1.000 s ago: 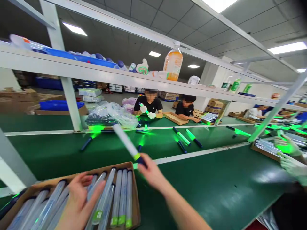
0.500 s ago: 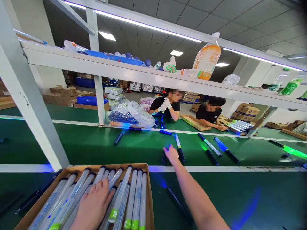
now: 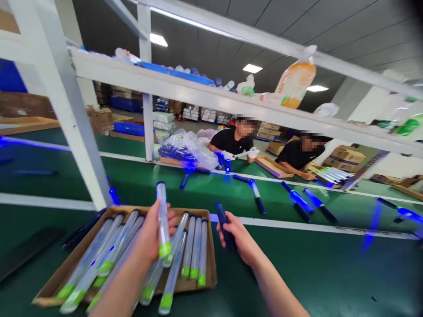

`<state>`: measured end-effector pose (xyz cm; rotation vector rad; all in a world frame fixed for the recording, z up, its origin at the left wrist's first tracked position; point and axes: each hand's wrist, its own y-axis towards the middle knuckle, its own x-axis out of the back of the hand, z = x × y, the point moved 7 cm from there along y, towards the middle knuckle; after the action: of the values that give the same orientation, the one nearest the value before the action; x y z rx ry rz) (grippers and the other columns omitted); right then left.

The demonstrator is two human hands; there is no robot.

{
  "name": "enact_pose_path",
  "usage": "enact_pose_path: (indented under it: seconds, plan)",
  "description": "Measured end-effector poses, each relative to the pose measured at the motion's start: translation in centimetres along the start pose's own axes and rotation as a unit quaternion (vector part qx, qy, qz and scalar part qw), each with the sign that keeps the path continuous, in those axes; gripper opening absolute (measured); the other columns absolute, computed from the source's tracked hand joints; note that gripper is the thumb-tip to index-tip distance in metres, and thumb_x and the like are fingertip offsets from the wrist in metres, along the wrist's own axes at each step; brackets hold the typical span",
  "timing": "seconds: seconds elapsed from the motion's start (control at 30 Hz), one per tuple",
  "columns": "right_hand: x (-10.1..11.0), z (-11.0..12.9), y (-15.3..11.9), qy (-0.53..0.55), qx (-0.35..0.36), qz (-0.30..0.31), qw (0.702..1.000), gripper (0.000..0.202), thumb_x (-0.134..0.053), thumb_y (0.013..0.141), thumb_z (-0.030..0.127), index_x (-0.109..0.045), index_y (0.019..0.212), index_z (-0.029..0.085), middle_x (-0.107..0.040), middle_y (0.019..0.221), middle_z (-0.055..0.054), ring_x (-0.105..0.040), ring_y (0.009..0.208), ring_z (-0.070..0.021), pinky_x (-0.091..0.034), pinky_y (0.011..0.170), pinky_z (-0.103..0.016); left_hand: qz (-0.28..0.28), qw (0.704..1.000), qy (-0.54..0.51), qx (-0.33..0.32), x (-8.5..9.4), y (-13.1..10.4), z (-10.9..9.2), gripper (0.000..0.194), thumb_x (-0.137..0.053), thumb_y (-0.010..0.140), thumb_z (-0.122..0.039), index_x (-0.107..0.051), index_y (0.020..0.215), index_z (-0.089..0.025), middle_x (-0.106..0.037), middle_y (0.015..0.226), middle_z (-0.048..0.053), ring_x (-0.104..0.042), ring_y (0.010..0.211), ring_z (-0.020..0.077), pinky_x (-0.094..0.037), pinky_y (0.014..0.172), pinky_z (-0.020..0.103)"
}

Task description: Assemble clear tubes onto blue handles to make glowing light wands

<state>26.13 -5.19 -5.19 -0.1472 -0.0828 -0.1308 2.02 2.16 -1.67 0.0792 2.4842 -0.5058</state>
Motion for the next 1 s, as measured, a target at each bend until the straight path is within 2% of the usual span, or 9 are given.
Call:
enact_pose_path:
  seconds: [0.07,0.13,0.23,0.4,0.53,0.67,0.8,0.9,1.0]
  plan:
    - [-4.3,-0.7,-5.8,0.039,-0.009,0.072,0.997,0.057,-0.061,0.101,0.062,-0.058,0.143,0.024,-0.066,0.095,-0.001,-0.063,0.071,-0.0150,-0.056,0.064,-0.029,-0.018,0.990,-0.138,0.002,-1.8,-1.2,0.0,0.020,-0.051,0.107,-0.031,-0.053,0.090,-0.019,-0.043,0.063,-0.007,-0.041,0.045,0.0081,-0.034,0.040,0.014]
    - [-7.5,-1.8,-10.2,0.065,-0.043,0.112,0.991,0.075,-0.069,0.094,0.071,-0.055,0.150,0.024,-0.066,0.098,-0.003,-0.066,0.074,-0.0177,-0.057,0.064,-0.031,-0.043,0.981,-0.190,0.001,-2.3,-1.9,0.5,0.021,-0.050,0.108,-0.025,-0.053,0.089,-0.018,-0.047,0.065,-0.006,-0.046,0.047,0.0074,-0.040,0.041,0.014]
    - [-9.8,-3.2,-13.2,0.060,-0.070,0.100,0.991,0.092,-0.072,0.085,0.081,-0.054,0.154,0.023,-0.066,0.104,-0.007,-0.069,0.076,-0.0212,-0.060,0.068,-0.037,-0.045,0.974,-0.221,0.011,-2.0,-2.7,1.5,0.020,-0.053,0.107,-0.020,-0.055,0.088,-0.015,-0.055,0.072,-0.002,-0.054,0.052,0.0074,-0.046,0.044,0.015]
    - [-10.5,-4.0,-13.1,0.036,-0.100,0.080,0.991,0.088,-0.064,0.091,0.082,-0.051,0.158,0.025,-0.064,0.113,-0.008,-0.067,0.070,-0.0173,-0.058,0.065,-0.036,-0.018,0.969,-0.248,0.003,-1.4,-3.7,2.0,0.016,-0.058,0.105,-0.017,-0.059,0.090,-0.013,-0.058,0.077,-0.002,-0.055,0.055,0.0058,-0.046,0.044,0.013]
    - [-10.7,-4.0,-13.1,0.075,-0.119,0.083,0.987,0.089,-0.065,0.089,0.083,-0.052,0.156,0.026,-0.066,0.103,-0.004,-0.062,0.061,-0.0136,-0.052,0.056,-0.030,0.006,0.969,-0.245,-0.009,-1.0,-3.5,2.1,0.018,-0.066,0.098,-0.015,-0.055,0.084,-0.016,-0.052,0.071,-0.005,-0.049,0.051,0.0054,-0.046,0.044,0.014]
    - [-11.4,-4.4,-12.6,0.099,-0.139,0.082,0.982,0.087,-0.070,0.086,0.083,-0.060,0.149,0.024,-0.066,0.092,-0.001,-0.055,0.055,-0.0098,-0.046,0.052,-0.024,-0.001,0.980,-0.192,-0.060,0.1,-3.5,1.7,0.035,-0.085,0.082,-0.030,-0.052,0.083,-0.020,-0.050,0.068,-0.007,-0.047,0.052,0.0074,-0.047,0.045,0.017]
    - [-11.3,-5.0,-11.9,0.085,-0.141,0.079,0.983,0.090,-0.071,0.083,0.083,-0.061,0.147,0.021,-0.066,0.087,-0.001,-0.053,0.051,-0.0089,-0.041,0.046,-0.022,0.012,0.990,-0.118,-0.079,0.7,-3.7,1.5,0.042,-0.085,0.078,-0.048,-0.055,0.090,-0.021,-0.060,0.077,-0.002,-0.057,0.064,0.0129,-0.056,0.054,0.024]
    - [-10.8,-4.8,-11.5,-0.008,-0.095,0.064,0.993,0.086,-0.068,0.089,0.078,-0.060,0.152,0.020,-0.073,0.102,-0.010,-0.068,0.064,-0.0178,-0.055,0.051,-0.027,0.006,0.988,-0.099,-0.122,1.0,-3.6,1.2,0.044,-0.088,0.077,-0.044,-0.055,0.094,-0.022,-0.060,0.077,-0.004,-0.056,0.063,0.0116,-0.051,0.049,0.019]
    - [-11.0,-2.5,-11.3,-0.168,0.076,0.048,0.982,0.055,-0.057,0.105,0.057,-0.063,0.150,0.025,-0.076,0.127,-0.015,-0.078,0.104,-0.0305,-0.068,0.074,-0.036,-0.018,0.981,-0.141,-0.131,1.2,-3.2,1.5,0.044,-0.087,0.075,-0.042,-0.049,0.089,-0.023,-0.051,0.070,-0.008,-0.046,0.053,0.0082,-0.040,0.040,0.015]
